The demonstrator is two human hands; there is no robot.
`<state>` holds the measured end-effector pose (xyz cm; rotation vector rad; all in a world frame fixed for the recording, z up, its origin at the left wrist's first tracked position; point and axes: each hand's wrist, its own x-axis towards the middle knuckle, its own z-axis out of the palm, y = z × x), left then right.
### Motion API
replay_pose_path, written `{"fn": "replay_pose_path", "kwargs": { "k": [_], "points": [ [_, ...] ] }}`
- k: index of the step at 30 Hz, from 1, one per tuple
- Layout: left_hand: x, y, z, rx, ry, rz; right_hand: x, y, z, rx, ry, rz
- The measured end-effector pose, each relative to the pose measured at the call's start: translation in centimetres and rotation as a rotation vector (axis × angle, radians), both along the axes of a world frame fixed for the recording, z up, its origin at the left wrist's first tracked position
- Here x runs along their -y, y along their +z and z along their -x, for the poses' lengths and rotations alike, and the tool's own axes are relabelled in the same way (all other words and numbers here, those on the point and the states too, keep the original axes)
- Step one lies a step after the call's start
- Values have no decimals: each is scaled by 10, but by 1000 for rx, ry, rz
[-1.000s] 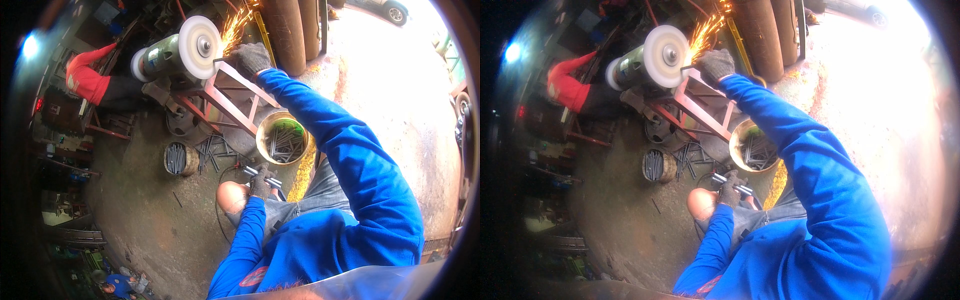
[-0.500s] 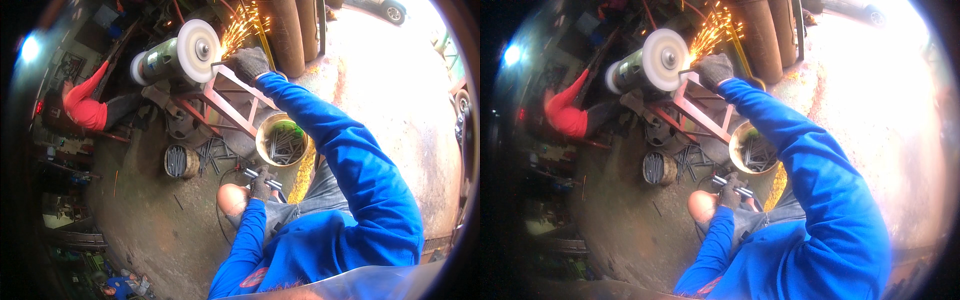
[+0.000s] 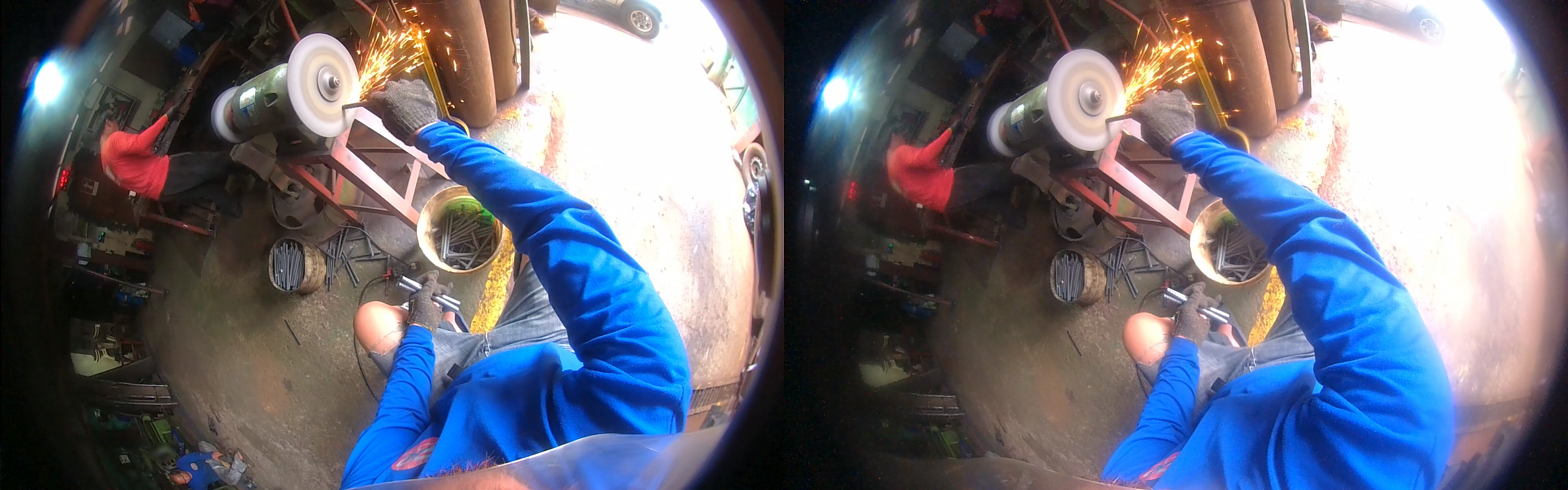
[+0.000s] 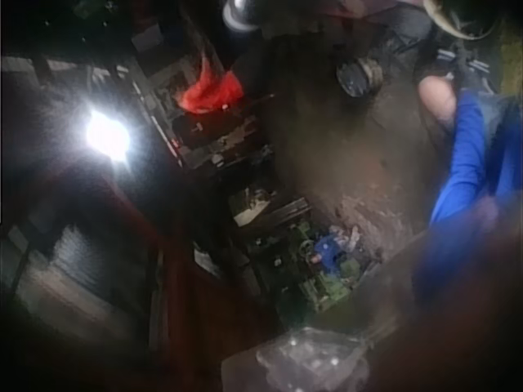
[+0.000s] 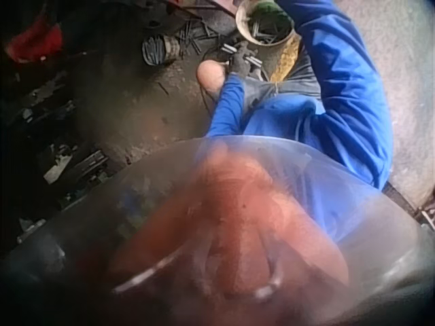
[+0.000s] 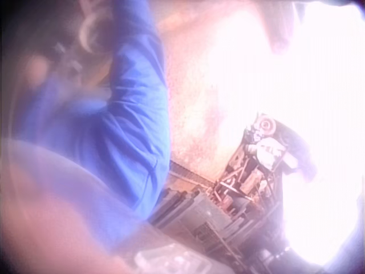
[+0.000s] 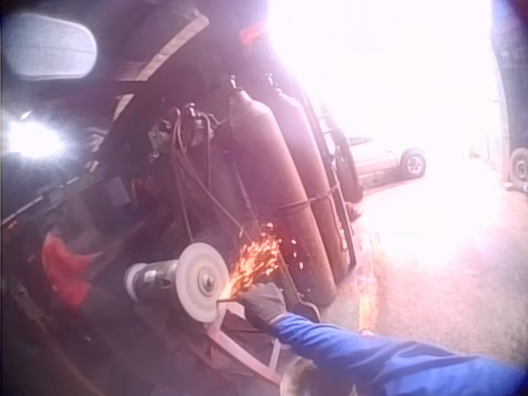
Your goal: The person sits at a bench grinder and repeatedly grinds the ends of metal rods, creating sparks. They pick up rods from a bucket, grind them, and place them back into the bucket.
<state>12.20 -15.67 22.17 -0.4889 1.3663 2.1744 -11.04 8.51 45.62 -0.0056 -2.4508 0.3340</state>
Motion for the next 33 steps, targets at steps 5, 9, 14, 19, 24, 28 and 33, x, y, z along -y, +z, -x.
{"fn": "replay_pose_path", "kwargs": {
  "k": [5, 9, 14, 19, 24, 28, 33],
  "points": [
    [4, -2, -1, -16, 2, -28, 5, 7, -3, 127, 8, 74],
    [2, -2, -1, -27, -3, -26, 3, 6, -2, 148, 13, 87],
    [2, 1, 0, -14, 2, -17, 6, 8, -5, 140, 24, 138],
    [4, -4, 1, 2, 10, -28, 5, 7, -2, 125, 32, 56],
    [3, -6, 1, -8, 6, -42, 2, 2, 5, 52, 29, 9],
    [3, -5, 1, 1, 5, -21, 1, 0, 5, -57, 62, 33],
    [6, -9, 1, 14, 3, 21, 4, 6, 3, 55, 38, 12]
  ]
}}
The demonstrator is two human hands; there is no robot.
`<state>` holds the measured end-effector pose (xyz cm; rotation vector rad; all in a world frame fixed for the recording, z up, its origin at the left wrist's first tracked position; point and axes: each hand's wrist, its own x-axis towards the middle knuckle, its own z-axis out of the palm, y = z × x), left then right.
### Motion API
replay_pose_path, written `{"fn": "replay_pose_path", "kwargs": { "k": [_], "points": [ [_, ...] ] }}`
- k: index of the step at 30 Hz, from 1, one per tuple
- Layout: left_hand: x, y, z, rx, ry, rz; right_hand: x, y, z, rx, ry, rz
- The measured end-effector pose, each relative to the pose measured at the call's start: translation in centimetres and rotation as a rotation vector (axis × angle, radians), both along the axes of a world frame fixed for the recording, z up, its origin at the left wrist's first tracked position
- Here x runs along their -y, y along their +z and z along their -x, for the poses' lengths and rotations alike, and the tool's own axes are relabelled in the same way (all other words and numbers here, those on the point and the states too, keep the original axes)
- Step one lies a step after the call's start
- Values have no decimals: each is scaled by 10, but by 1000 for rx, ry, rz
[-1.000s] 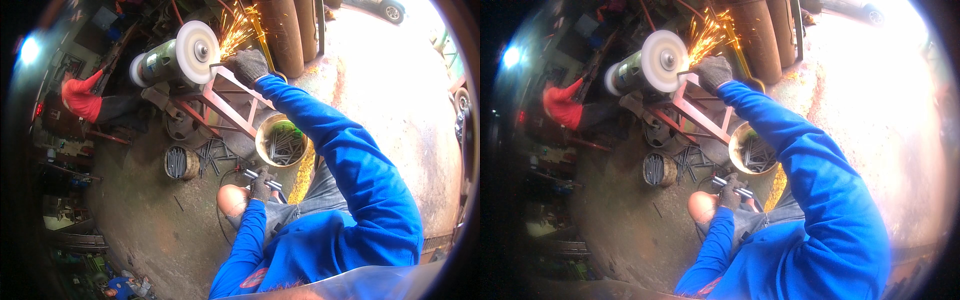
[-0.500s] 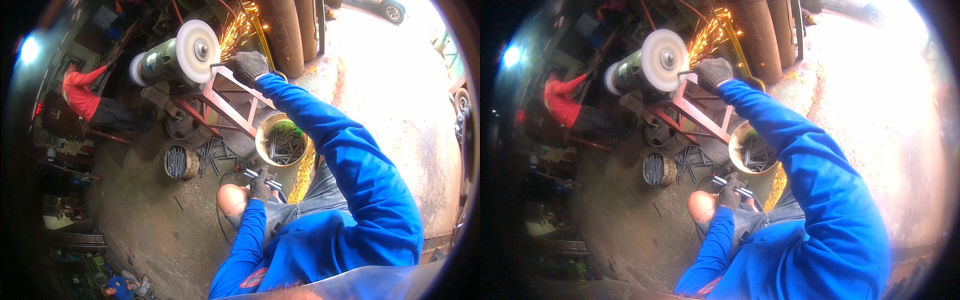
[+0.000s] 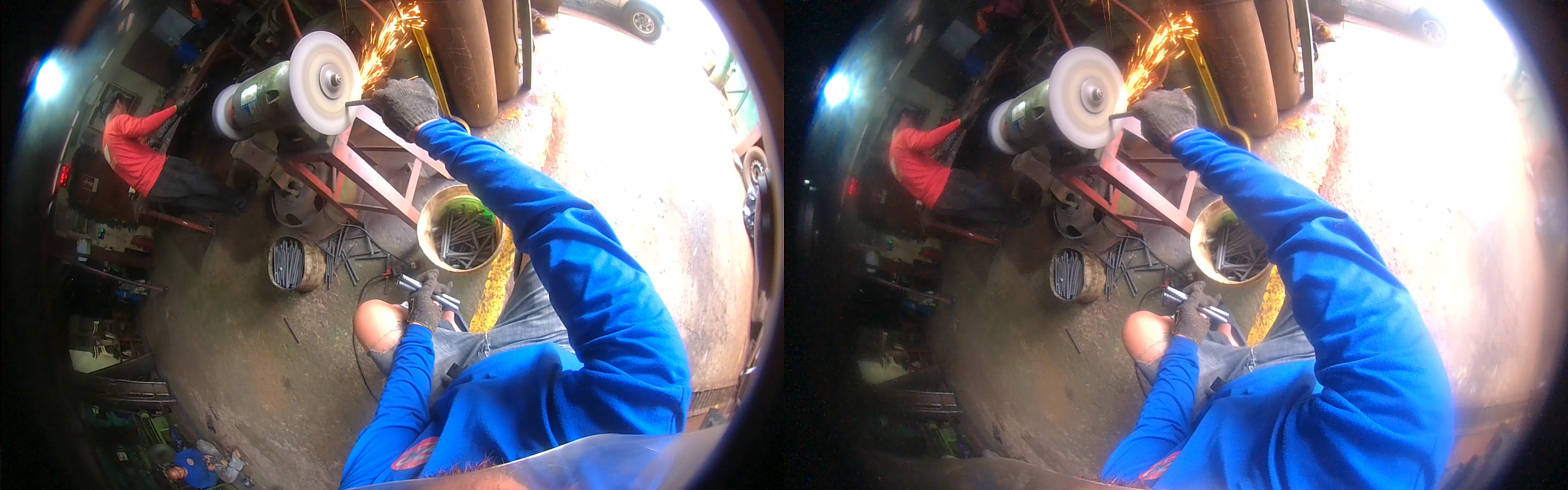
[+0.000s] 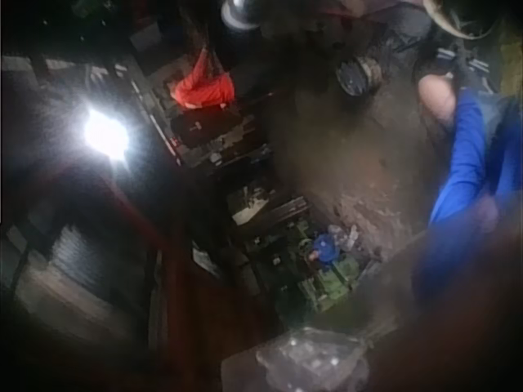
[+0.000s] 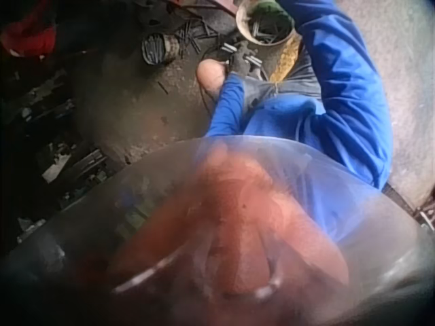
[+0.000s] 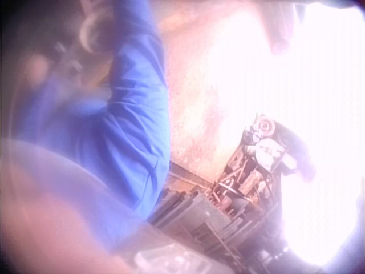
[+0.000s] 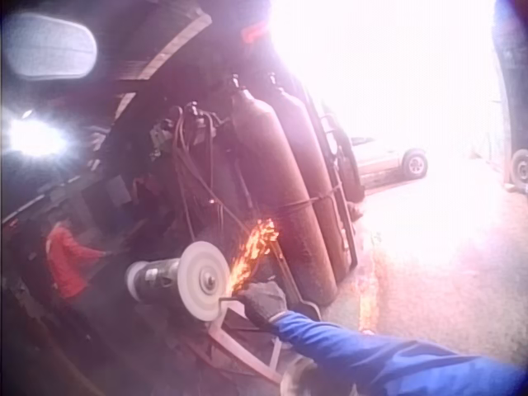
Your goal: The person sits at a bench grinder and repeatedly grinds the ends of metal rods, creating sparks. They pick up rods from a bucket, grind them, and place them back into the bucket.
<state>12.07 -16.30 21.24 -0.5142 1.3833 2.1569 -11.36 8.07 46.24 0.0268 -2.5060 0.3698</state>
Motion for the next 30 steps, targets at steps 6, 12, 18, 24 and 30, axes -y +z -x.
{"fn": "replay_pose_path", "kwargs": {
  "k": [6, 12, 18, 24, 30],
  "points": [
    [-5, 6, 0, -38, 3, -65, -6, -44, -2, 62, 122, 565],
    [4, -4, -1, -63, -7, -17, 15, -77, -37, 258, 431, 1526],
    [5, -14, 0, -9, 11, -115, 15, -85, -53, 205, 558, 1636],
    [16, -37, -1, -190, -32, 12, 19, -76, -56, 189, 615, 1511],
    [9, -26, 5, -48, -35, 8, 16, -84, -44, 89, 712, 1369]
  ]
}}
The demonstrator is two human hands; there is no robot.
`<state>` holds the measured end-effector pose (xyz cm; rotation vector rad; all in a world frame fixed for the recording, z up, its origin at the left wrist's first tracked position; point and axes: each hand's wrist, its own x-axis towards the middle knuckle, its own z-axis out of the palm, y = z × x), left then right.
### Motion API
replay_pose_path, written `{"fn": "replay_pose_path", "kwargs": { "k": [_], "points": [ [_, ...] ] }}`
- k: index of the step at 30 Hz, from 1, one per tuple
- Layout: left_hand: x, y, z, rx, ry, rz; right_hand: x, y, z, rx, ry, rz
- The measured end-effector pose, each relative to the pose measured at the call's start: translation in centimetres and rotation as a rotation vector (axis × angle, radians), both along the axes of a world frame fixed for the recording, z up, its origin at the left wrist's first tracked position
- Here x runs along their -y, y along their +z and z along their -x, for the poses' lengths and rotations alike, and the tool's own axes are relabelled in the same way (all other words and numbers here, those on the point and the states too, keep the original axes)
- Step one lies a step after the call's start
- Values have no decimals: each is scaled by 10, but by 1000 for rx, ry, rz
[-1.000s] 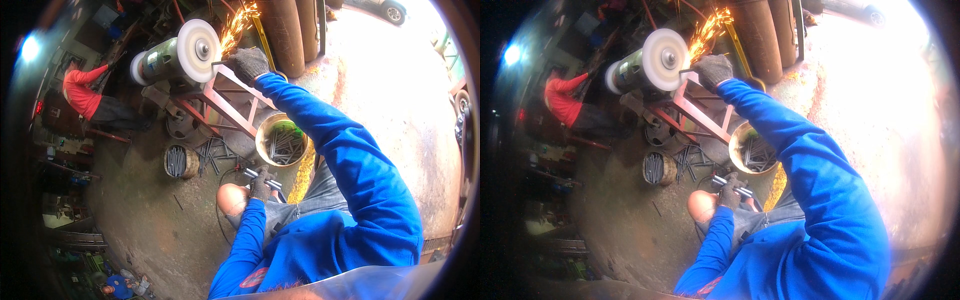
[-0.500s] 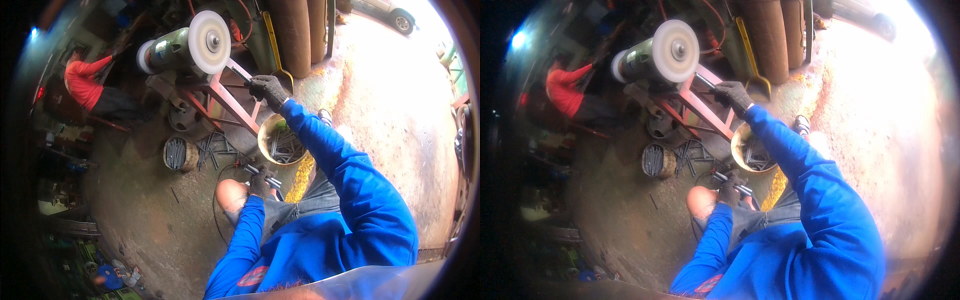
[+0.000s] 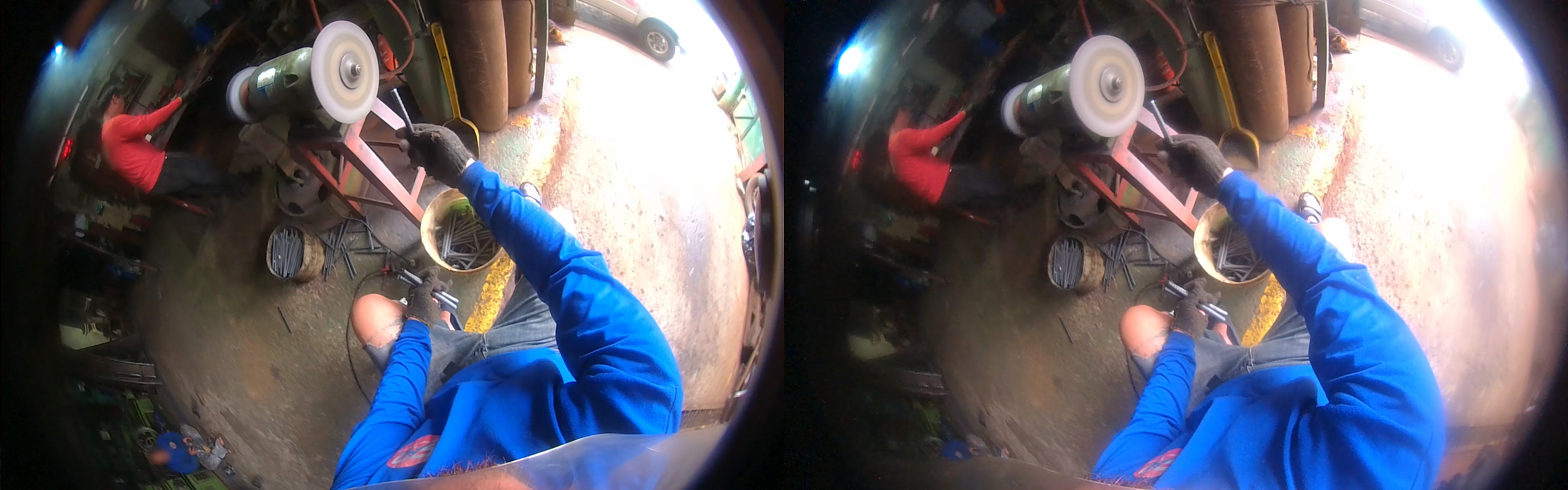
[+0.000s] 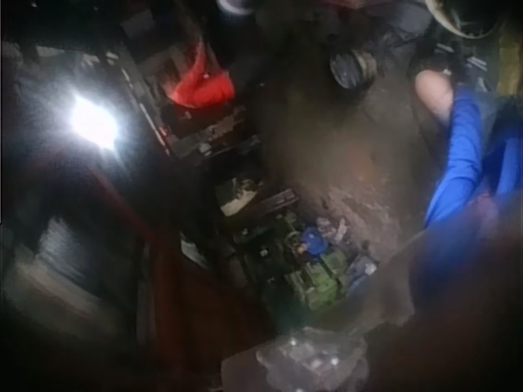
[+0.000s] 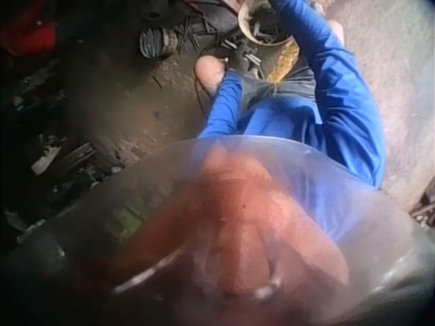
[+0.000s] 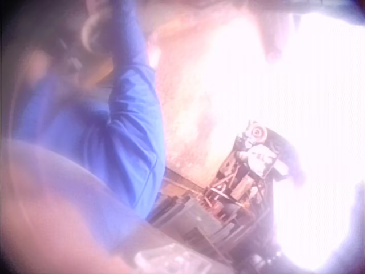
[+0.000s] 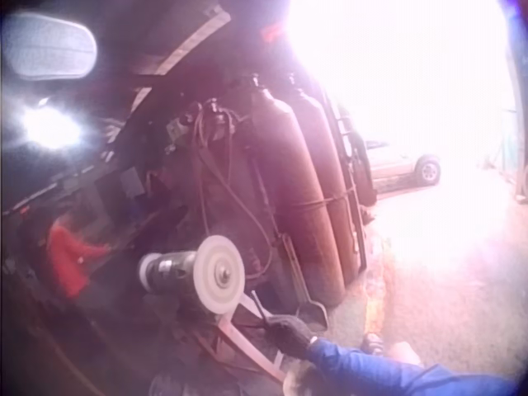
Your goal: The person sits at a bench grinder and repeatedly grinds the ends of metal rods, creating sparks. They pick up rods from a bucket, grind them, and place them back into the bucket.
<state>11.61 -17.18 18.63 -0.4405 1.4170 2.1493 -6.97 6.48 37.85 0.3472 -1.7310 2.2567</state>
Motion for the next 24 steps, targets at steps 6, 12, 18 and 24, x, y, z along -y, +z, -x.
{"fn": "replay_pose_path", "kwargs": {
  "k": [6, 12, 18, 24],
  "points": [
    [-5, 17, -4, -48, 0, -25, 23, 30, -2, 223, 370, 859],
    [-12, 32, -6, -2, 19, 0, 41, 34, 8, 385, 421, 805],
    [-10, 30, -3, 44, 48, 26, 58, 23, 25, 394, 435, 881],
    [-12, 28, -4, 19, 53, 10, 59, 22, 25, 412, 407, 889]
  ]
}}
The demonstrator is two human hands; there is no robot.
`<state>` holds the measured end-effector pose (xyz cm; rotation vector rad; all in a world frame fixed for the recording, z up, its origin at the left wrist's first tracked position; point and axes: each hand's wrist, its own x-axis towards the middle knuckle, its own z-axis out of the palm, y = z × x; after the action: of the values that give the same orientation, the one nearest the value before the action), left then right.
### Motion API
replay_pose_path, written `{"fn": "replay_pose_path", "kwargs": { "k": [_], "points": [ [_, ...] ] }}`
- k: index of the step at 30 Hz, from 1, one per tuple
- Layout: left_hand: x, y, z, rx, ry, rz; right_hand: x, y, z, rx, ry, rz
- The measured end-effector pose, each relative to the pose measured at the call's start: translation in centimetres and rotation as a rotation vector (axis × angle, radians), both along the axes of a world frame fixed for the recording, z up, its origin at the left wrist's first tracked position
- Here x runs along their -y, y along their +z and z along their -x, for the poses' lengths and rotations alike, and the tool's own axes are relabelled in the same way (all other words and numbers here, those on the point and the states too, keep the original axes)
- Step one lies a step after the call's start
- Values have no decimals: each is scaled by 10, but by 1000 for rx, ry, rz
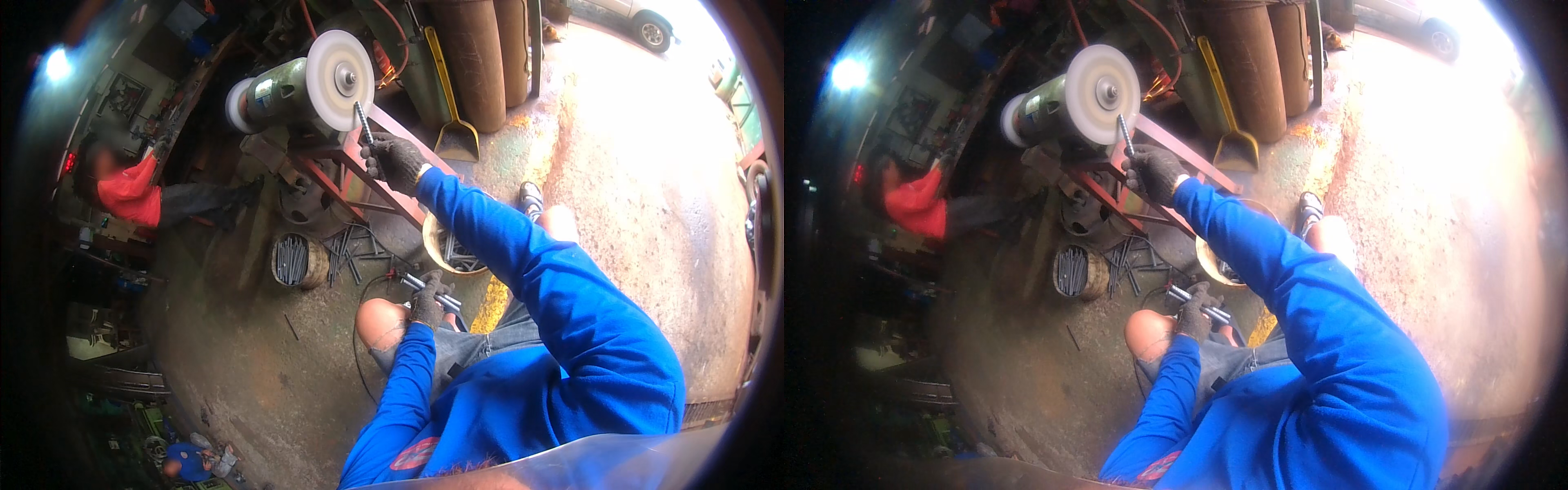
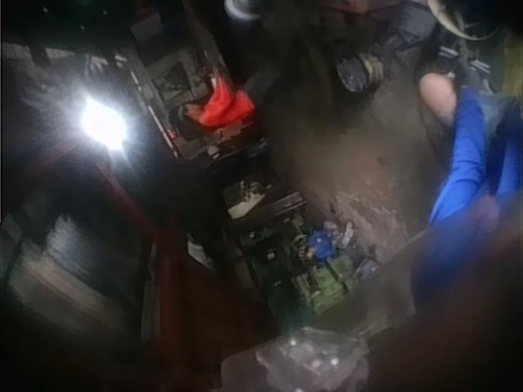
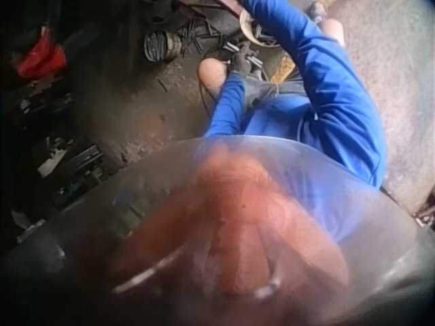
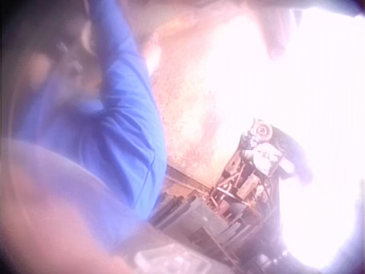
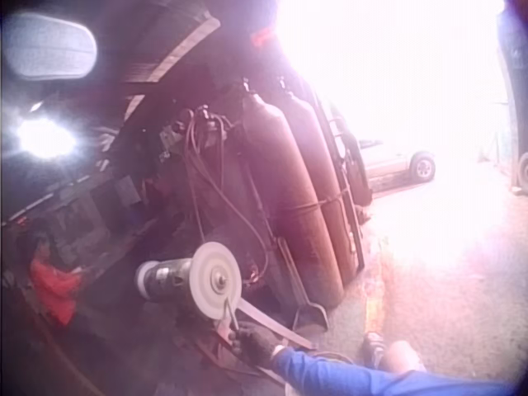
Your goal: The person sits at a bench grinder and repeatedly grinds the ends of metal rods, creating sparks. They pick up rods from a bucket, grind them, and place them back into the bucket.
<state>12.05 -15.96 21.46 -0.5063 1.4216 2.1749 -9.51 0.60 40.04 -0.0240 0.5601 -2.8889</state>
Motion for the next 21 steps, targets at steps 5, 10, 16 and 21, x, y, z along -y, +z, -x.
{"fn": "replay_pose_path", "kwargs": {
  "k": [5, 10, 16, 21],
  "points": [
    [0, 3, -1, 13, -11, -5, -1, 6, -1, -5, -56, -98],
    [10, -6, -2, -12, 0, -18, 9, 9, -2, -31, -86, -218],
    [-3, 3, 0, 35, -6, -54, -5, -51, 42, -343, -373, -688],
    [-11, 14, -1, 23, -51, 28, -15, -52, 38, -440, -443, -802]
  ]
}}
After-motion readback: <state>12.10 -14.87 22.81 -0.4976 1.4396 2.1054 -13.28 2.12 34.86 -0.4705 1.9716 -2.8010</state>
